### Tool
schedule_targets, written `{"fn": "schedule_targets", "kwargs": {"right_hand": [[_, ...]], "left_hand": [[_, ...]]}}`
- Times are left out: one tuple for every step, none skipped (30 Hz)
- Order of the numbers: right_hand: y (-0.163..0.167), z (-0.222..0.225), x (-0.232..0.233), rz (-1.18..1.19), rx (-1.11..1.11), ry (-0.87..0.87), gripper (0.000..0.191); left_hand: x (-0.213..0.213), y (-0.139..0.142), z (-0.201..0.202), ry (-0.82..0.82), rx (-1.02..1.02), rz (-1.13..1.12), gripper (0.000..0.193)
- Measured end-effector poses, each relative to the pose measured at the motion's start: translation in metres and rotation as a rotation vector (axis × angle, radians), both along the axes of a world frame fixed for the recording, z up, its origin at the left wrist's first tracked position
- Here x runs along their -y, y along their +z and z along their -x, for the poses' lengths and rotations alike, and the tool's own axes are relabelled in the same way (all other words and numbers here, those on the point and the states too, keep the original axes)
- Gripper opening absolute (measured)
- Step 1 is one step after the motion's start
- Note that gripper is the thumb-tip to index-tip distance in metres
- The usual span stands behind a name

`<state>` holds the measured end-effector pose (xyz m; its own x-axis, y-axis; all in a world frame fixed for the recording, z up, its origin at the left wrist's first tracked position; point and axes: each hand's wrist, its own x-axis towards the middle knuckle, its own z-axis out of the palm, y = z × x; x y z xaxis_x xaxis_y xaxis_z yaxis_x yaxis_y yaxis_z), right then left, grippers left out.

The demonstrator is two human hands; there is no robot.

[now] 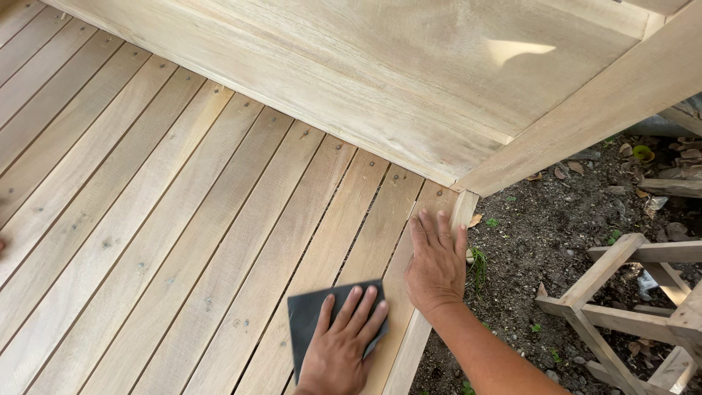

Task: The person sands the slatted seat and side rails of a wooden bench frame using a sanding block, working across the top boards and then along the edges and corners. They steady the frame with one hand while rubbing the block over the wood surface, moving section by section around the piece.

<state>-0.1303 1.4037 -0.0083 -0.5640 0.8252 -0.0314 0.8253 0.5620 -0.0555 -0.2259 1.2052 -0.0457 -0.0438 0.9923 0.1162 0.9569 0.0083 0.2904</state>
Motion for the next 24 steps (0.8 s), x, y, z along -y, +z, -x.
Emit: {"fn": "schedule_targets", "kwargs": {"right_hand": [[0.001, 0.0, -0.009, -0.005, -0.009, 0.031, 0.065], [0.002, 0.0, -0.019, -0.012, -0.024, 0.065, 0.063], [0.0, 0.002, -0.026, -0.005, -0.049, 0.105, 0.062], [-0.002, 0.002, -0.032, -0.01, -0.093, 0.091, 0.059], [-0.004, 0.002, -0.036, -0.015, -0.128, 0.075, 0.056], [-0.006, 0.002, -0.038, -0.03, -0.15, 0.053, 0.053], [-0.009, 0.002, -0.038, -0.029, -0.164, 0.052, 0.052], [-0.012, 0.002, -0.037, -0.032, -0.179, 0.052, 0.051], [-0.014, 0.002, -0.036, -0.039, -0.209, 0.055, 0.05], [-0.016, 0.002, -0.034, -0.053, -0.219, 0.059, 0.05], [-0.017, 0.002, -0.033, -0.071, -0.218, 0.062, 0.05], [-0.017, 0.002, -0.031, -0.087, -0.208, 0.061, 0.05], [-0.017, 0.001, -0.031, -0.08, -0.205, 0.057, 0.05], [-0.017, 0.001, -0.031, -0.077, -0.208, 0.056, 0.05], [-0.016, 0.001, -0.031, -0.073, -0.214, 0.058, 0.05], [-0.016, 0.001, -0.032, -0.075, -0.229, 0.06, 0.05], [-0.015, 0.001, -0.032, -0.078, -0.245, 0.059, 0.049], [-0.014, 0.002, -0.032, -0.08, -0.257, 0.055, 0.048], [-0.014, 0.002, -0.032, -0.068, -0.249, 0.043, 0.048], [-0.014, 0.002, -0.032, -0.061, -0.244, 0.033, 0.048], [-0.013, 0.002, -0.032, -0.052, -0.241, 0.026, 0.049], [-0.013, 0.002, -0.031, -0.063, -0.245, 0.032, 0.049], [-0.013, 0.002, -0.031, -0.071, -0.238, 0.038, 0.049], [-0.013, 0.002, -0.031, -0.078, -0.23, 0.046, 0.049]], "left_hand": [[0.013, -0.007, 0.001, -0.058, -0.016, -0.059, 0.069], [0.022, -0.012, 0.006, -0.112, -0.039, -0.12, 0.071], [0.023, -0.015, 0.013, -0.161, -0.072, -0.166, 0.074], [0.015, -0.016, 0.023, -0.124, -0.09, -0.126, 0.07], [0.001, -0.014, 0.035, -0.088, -0.099, -0.087, 0.066], [-0.021, -0.012, 0.044, -0.057, -0.097, -0.059, 0.062], [-0.045, -0.006, 0.054, 0.023, -0.105, 0.042, 0.062], [-0.07, 0.001, 0.064, 0.104, -0.114, 0.137, 0.061], [-0.094, 0.008, 0.075, 0.164, -0.063, 0.236, 0.062], [-0.111, 0.016, 0.085, 0.229, -0.022, 0.342, 0.063], [-0.129, 0.023, 0.092, 0.292, -0.04, 0.328, 0.064], [-0.143, 0.028, 0.094, 0.349, -0.051, 0.317, 0.064], [-0.147, 0.032, 0.09, 0.405, -0.058, 0.313, 0.064], [-0.146, 0.035, 0.083, 0.354, -0.063, 0.302, 0.065], [-0.137, 0.036, 0.071, 0.306, -0.071, 0.291, 0.065], [-0.124, 0.035, 0.059, 0.26, -0.085, 0.279, 0.066], [-0.105, 0.033, 0.042, 0.153, -0.076, 0.227, 0.069], [-0.081, 0.032, 0.024, 0.043, -0.064, 0.176, 0.073], [-0.06, 0.028, 0.015, -0.107, 0.029, 0.313, 0.075], [-0.046, 0.024, 0.014, -0.255, 0.119, 0.445, 0.076], [-0.039, 0.018, 0.021, -0.246, 0.048, 0.278, 0.072], [-0.038, 0.012, 0.037, -0.231, -0.02, 0.117, 0.068], [-0.038, 0.008, 0.052, -0.213, -0.076, -0.043, 0.065], [-0.045, 0.005, 0.07, -0.106, -0.096, -0.039, 0.064]]}}
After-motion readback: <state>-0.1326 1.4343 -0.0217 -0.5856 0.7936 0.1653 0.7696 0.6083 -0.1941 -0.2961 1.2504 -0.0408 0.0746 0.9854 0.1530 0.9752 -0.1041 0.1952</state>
